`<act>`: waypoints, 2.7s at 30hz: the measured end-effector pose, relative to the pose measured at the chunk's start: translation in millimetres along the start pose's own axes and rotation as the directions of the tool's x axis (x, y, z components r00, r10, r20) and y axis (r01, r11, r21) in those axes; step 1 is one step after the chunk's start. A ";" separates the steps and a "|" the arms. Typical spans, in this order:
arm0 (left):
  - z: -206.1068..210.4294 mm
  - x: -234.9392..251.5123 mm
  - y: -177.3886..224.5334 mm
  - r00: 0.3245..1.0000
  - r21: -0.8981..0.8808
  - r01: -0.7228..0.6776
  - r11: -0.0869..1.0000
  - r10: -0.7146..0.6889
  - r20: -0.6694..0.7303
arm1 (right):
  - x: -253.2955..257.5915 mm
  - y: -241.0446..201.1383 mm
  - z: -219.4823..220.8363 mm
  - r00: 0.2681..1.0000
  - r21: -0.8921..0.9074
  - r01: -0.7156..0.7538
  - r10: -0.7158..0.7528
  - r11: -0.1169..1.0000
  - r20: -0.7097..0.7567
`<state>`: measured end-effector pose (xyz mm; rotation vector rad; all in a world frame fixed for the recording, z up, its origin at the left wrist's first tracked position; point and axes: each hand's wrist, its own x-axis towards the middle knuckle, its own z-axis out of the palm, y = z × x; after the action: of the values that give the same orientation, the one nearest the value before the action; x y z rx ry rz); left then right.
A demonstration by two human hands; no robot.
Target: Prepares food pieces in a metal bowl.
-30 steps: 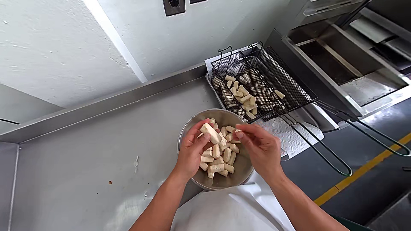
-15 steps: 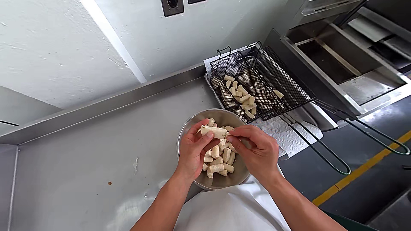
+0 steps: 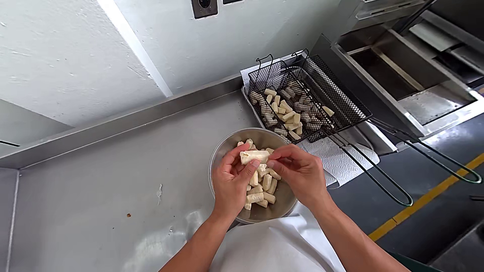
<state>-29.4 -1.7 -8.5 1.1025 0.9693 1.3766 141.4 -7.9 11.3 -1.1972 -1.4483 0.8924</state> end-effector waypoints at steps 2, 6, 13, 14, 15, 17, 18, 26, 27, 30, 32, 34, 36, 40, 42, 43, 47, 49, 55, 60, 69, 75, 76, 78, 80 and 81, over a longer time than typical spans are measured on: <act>0.0 -0.3 -0.9 1.000 0.002 -0.012 1.000 0.012 0.016 | 0.6 -0.7 0.3 0.995 0.068 -0.102 0.103 0.992 -0.010; -2.5 -1.5 -6.6 0.999 -0.010 0.031 0.999 -0.030 0.031 | 1.3 -0.1 2.2 0.995 0.027 -0.096 0.096 0.995 -0.016; -2.7 3.0 3.5 0.983 -0.084 0.182 0.980 -0.183 0.002 | -1.6 -3.4 2.8 0.994 -0.032 0.100 -0.098 0.994 0.056; -2.6 2.8 4.2 0.982 -0.074 0.187 0.980 -0.189 -0.019 | -2.6 -4.0 3.5 0.993 -0.037 0.107 -0.104 0.994 0.060; -2.1 2.6 4.7 0.982 -0.073 0.186 0.980 -0.188 -0.030 | -3.3 -4.4 4.1 0.993 -0.055 0.111 -0.108 0.992 0.051; -0.3 2.0 4.7 0.985 -0.082 0.167 0.983 -0.171 -0.040 | -3.4 -4.4 5.1 0.992 -0.133 0.128 -0.127 0.983 0.015; 0.3 1.3 4.6 0.987 -0.087 0.154 0.984 -0.158 -0.041 | -3.3 -3.8 5.3 0.989 -0.179 0.149 -0.150 0.973 0.005; 4.1 -3.9 0.8 0.994 0.158 -0.091 0.983 0.100 -0.048 | -7.0 -2.7 8.8 0.974 -0.386 0.199 -0.226 0.901 -0.025; 4.1 -4.1 -1.6 0.988 0.197 -0.135 0.971 0.146 -0.043 | -7.0 -2.6 9.9 0.978 -0.378 0.175 -0.205 0.909 -0.040; 3.0 -4.0 -5.3 0.971 0.268 -0.232 0.935 0.237 0.011 | -5.7 1.2 12.7 0.982 -0.367 0.138 -0.174 0.920 -0.066; 1.6 -3.2 -3.7 0.968 0.301 -0.250 0.920 0.247 0.047 | -4.7 4.4 12.8 0.982 -0.361 0.123 -0.165 0.924 -0.088; -1.7 -0.4 1.3 0.979 0.302 -0.202 0.932 0.195 0.052 | -2.5 5.5 7.4 0.980 -0.346 0.091 -0.145 0.934 -0.133; -11.0 5.3 7.4 0.993 0.283 -0.116 0.952 0.106 0.050 | 1.8 5.0 -4.0 0.977 -0.301 0.059 -0.117 0.952 -0.179; -28.0 14.3 13.0 0.995 0.266 0.003 0.964 -0.029 0.095 | 8.5 -1.8 -18.8 0.970 -0.374 0.195 -0.234 0.906 -0.061; -28.7 15.6 11.6 0.988 0.306 -0.033 0.951 -0.016 0.155 | 9.8 -8.3 -15.7 0.950 -0.450 0.286 -0.313 0.846 0.016; -27.4 15.5 10.9 0.983 0.326 -0.055 0.944 -0.006 0.181 | 10.3 -11.2 -12.5 0.939 -0.475 0.318 -0.341 0.820 0.040; -19.4 12.1 10.5 0.974 0.355 -0.058 0.933 -0.025 0.223 | 14.3 -14.4 -3.8 0.912 -0.524 0.375 -0.405 0.765 0.061; -18.0 10.4 9.9 0.972 0.350 -0.046 0.936 -0.039 0.233 | 16.8 -13.9 -3.1 0.908 -0.526 0.382 -0.413 0.760 0.063; -12.9 7.8 8.5 0.971 0.393 -0.104 0.914 0.008 0.238 | 13.9 -11.2 3.8 0.885 -0.563 0.438 -0.445 0.700 0.136; -11.9 8.4 8.0 0.976 0.431 -0.144 0.891 0.054 0.213 | -0.7 -7.1 11.1 0.870 -0.597 0.481 -0.435 0.642 0.234; -13.3 11.0 10.5 0.967 0.249 -0.022 0.968 -0.043 0.251 | 9.1 -18.2 -9.8 0.992 -0.137 0.122 -0.122 0.983 0.009; -8.0 8.6 11.3 0.965 0.282 -0.039 0.959 -0.037 0.260 | 6.6 -11.0 3.0 0.906 -0.470 0.402 -0.415 0.786 0.081; -6.8 8.0 11.7 0.970 0.299 -0.047 0.953 -0.027 0.240 | 4.0 -8.0 7.3 0.887 -0.531 0.437 -0.447 0.726 0.118; -5.8 8.0 11.7 0.978 0.342 -0.078 0.937 0.006 0.207 | -2.3 -3.1 13.3 0.875 -0.610 0.460 -0.448 0.646 0.185; -7.2 7.9 10.8 0.982 0.376 -0.065 0.924 -0.008 0.190 | -5.6 -0.1 15.3 0.877 -0.654 0.460 -0.423 0.601 0.228; -8.4 7.8 11.4 0.982 0.371 -0.030 0.928 -0.043 0.186 | -6.2 0.9 15.8 0.878 -0.662 0.461 -0.410 0.591 0.246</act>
<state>-40.3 5.2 1.2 1.4850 1.1177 1.0787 126.1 -12.8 5.6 -1.2434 -2.1270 -0.0153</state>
